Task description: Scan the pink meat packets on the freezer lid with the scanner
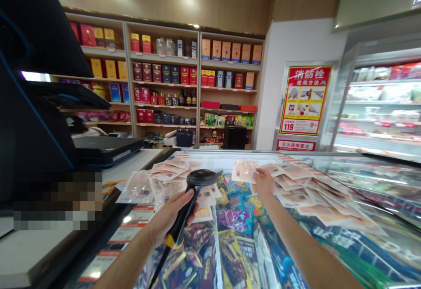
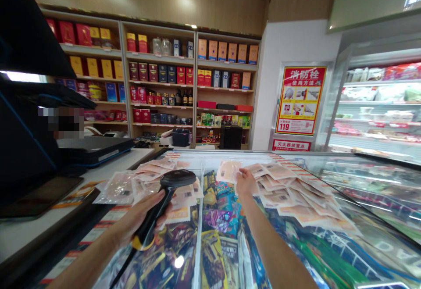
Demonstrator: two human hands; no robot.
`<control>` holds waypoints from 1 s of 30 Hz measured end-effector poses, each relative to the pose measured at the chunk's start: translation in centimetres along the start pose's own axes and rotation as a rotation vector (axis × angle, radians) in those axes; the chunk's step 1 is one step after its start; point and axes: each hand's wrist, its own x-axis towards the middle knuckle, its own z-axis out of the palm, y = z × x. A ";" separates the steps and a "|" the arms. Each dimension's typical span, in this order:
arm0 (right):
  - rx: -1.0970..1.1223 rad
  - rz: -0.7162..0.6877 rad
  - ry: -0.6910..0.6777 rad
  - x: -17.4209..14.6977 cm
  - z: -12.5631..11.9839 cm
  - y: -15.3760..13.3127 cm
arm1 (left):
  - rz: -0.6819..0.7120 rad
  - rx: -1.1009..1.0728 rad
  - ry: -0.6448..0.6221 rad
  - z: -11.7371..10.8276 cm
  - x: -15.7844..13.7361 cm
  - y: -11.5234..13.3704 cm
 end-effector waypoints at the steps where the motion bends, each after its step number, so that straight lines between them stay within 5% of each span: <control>1: 0.000 0.007 0.000 -0.1 -0.1 -0.1 | 0.003 -0.001 0.000 0.0 0.0 0.0; 30: 0.117 0.013 -0.075 -0.3 0.0 -0.8 | -0.026 0.010 -0.081 -0.3 0.2 -0.2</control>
